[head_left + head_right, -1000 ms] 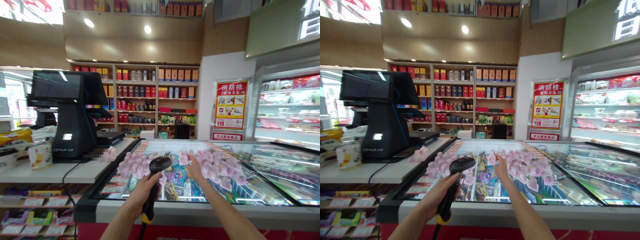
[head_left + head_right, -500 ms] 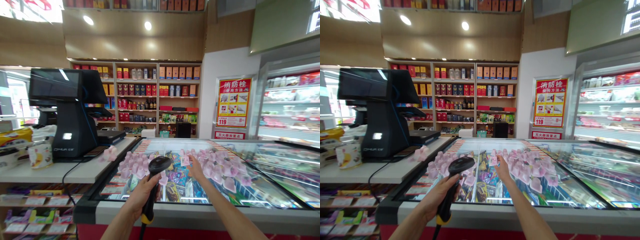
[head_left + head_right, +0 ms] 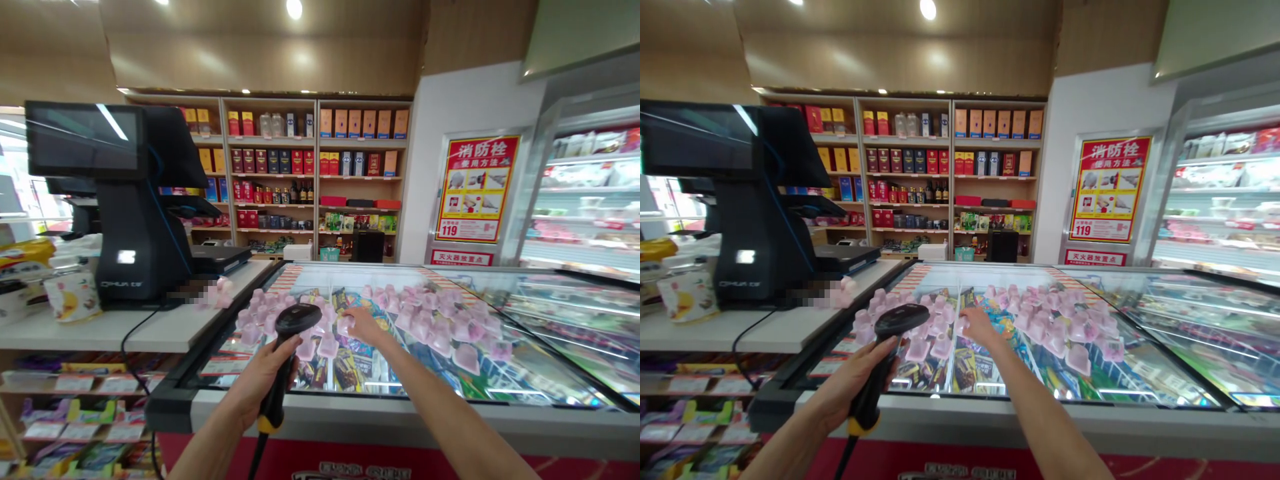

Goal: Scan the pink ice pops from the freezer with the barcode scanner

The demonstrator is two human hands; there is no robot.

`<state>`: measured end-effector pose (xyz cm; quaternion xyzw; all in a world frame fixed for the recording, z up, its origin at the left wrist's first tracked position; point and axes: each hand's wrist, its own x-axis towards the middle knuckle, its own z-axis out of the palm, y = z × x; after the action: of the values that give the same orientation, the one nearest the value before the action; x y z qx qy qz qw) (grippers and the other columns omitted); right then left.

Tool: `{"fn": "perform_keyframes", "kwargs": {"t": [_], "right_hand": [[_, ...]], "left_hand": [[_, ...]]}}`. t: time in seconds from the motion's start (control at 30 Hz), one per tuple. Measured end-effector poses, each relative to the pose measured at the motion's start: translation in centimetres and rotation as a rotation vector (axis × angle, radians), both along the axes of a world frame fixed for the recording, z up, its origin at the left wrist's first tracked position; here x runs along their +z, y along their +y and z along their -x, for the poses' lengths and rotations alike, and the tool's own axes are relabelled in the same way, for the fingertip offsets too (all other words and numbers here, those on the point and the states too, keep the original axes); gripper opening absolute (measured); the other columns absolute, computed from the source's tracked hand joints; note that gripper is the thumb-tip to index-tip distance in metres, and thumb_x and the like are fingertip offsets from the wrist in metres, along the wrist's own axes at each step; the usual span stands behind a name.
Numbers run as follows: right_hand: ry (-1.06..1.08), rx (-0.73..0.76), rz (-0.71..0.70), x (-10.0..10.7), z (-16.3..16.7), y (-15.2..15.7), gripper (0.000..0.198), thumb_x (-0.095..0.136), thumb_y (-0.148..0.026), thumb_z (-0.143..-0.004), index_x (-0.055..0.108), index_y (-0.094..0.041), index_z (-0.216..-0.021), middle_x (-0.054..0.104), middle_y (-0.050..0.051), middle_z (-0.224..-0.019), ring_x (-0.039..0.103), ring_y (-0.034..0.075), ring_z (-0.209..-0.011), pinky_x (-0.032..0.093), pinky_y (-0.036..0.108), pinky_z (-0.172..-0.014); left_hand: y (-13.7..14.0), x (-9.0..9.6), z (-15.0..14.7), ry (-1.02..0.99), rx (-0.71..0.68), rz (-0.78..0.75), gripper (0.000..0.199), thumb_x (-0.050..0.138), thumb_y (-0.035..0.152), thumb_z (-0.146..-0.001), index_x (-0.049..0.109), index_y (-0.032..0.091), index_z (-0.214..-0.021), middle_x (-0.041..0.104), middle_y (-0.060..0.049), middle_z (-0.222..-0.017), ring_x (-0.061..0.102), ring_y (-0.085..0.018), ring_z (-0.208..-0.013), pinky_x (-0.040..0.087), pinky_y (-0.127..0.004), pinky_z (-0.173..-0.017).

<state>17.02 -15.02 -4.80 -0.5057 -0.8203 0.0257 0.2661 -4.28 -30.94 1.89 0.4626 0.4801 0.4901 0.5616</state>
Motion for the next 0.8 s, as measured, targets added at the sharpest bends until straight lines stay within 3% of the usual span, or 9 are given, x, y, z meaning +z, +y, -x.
{"fn": "perform_keyframes", "kwargs": {"t": [0.17, 0.27, 0.4, 0.5, 0.67, 0.8], "right_hand": [[-0.012, 0.027, 0.043, -0.4, 2.3, 0.3, 0.045, 0.051, -0.012, -0.055, 0.055, -0.016, -0.1, 0.06, 0.005, -0.095, 0.052, 0.018, -0.084, 0.037, 0.028, -0.076], [0.006, 0.019, 0.033, -0.3, 1.4, 0.8, 0.047, 0.053, -0.016, -0.057, 0.052, -0.018, -0.104, 0.058, 0.004, -0.102, 0.051, 0.018, -0.09, 0.035, 0.028, -0.08], [0.058, -0.297, -0.074, 0.6, -2.8, 2.4, 0.044, 0.046, -0.024, -0.068, 0.047, -0.016, -0.111, 0.052, 0.007, -0.111, 0.044, 0.019, -0.102, 0.031, 0.031, -0.086], [-0.064, -0.478, -0.088, 1.3, -6.0, 3.8, 0.045, 0.043, -0.025, -0.071, 0.042, -0.018, -0.115, 0.049, 0.008, -0.114, 0.04, 0.023, -0.106, 0.03, 0.036, -0.085], [-0.333, -0.465, 0.017, 1.3, -7.5, 5.2, 0.035, 0.044, -0.026, -0.072, 0.048, -0.018, -0.106, 0.048, 0.01, -0.113, 0.04, 0.025, -0.105, 0.032, 0.039, -0.081], [-0.417, -0.48, -0.011, 1.4, -6.9, 4.6, 0.03, 0.047, -0.022, -0.07, 0.05, -0.014, -0.099, 0.055, 0.013, -0.099, 0.046, 0.024, -0.098, 0.033, 0.034, -0.079]], "left_hand": [[0.6, 0.2, 0.0, 0.0, -0.015, 0.024, 0.031, 0.057, 0.045, -0.062, 0.05, 0.015, -0.067, 0.052, 0.003, -0.05, 0.044, -0.006, -0.043, 0.036, -0.019, -0.044], [0.9, 0.3, -0.1, 0.003, -0.027, 0.03, 0.032, 0.056, 0.045, -0.063, 0.049, 0.015, -0.066, 0.051, 0.003, -0.05, 0.044, -0.007, -0.043, 0.035, -0.019, -0.043], [1.4, 0.2, -0.4, -0.01, -0.016, 0.039, 0.031, 0.055, 0.045, -0.064, 0.049, 0.015, -0.068, 0.049, 0.003, -0.05, 0.043, -0.006, -0.043, 0.034, -0.019, -0.042], [1.9, -0.1, -0.6, -0.019, 0.004, 0.036, 0.031, 0.054, 0.045, -0.064, 0.049, 0.015, -0.07, 0.049, 0.004, -0.05, 0.043, -0.006, -0.043, 0.033, -0.019, -0.042], [2.6, -0.4, -0.5, 0.019, -0.036, 0.019, 0.031, 0.054, 0.045, -0.065, 0.048, 0.015, -0.069, 0.049, 0.003, -0.05, 0.042, -0.006, -0.043, 0.033, -0.019, -0.043], [2.6, -0.5, -0.6, 0.037, -0.052, 0.012, 0.03, 0.052, 0.045, -0.066, 0.048, 0.015, -0.07, 0.049, 0.004, -0.049, 0.042, -0.006, -0.042, 0.032, -0.019, -0.042]]}}
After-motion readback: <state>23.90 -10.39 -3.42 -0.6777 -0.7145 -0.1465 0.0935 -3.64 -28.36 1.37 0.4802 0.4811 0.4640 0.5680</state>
